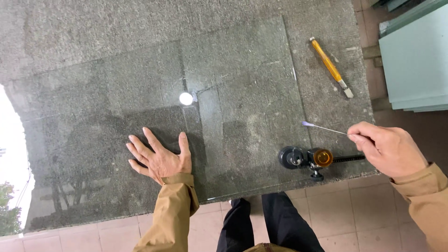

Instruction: Measuring, marking, and cutting glass sheets into specific shapes using specialized tools

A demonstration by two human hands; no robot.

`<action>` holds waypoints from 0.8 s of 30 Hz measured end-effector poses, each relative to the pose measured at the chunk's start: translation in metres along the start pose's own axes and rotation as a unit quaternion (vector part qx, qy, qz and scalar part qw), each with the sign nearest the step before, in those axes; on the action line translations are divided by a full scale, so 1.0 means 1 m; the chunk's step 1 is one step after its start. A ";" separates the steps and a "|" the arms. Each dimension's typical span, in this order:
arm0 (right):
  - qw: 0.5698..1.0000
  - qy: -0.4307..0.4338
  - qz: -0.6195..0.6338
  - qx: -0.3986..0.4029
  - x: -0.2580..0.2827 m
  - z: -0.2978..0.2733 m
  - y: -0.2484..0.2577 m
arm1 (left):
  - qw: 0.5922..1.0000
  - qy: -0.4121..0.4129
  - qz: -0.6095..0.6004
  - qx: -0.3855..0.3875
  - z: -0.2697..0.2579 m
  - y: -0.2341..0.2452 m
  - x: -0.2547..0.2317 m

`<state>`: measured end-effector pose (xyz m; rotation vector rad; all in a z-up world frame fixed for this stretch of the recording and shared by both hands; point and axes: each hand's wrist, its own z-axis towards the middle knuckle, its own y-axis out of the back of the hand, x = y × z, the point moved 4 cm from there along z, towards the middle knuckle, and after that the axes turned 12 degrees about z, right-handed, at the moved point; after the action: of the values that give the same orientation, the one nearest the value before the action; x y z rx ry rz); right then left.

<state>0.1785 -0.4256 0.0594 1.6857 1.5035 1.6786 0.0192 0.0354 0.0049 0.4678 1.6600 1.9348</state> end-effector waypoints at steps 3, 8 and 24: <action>0.993 0.110 0.016 -0.035 0.031 0.045 -0.009 | 1.000 0.001 0.002 0.002 -0.004 0.001 -0.001; 0.950 0.274 0.042 -0.142 0.070 0.126 -0.042 | 0.998 -0.014 0.033 -0.057 -0.003 -0.007 0.002; 0.989 0.083 0.120 -0.037 -0.009 0.056 0.016 | 0.999 -0.023 0.028 0.004 -0.001 0.002 -0.003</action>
<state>0.2362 -0.4154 0.0535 1.7847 1.3321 2.0163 0.0207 0.0325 0.0071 0.5626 1.6416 1.9441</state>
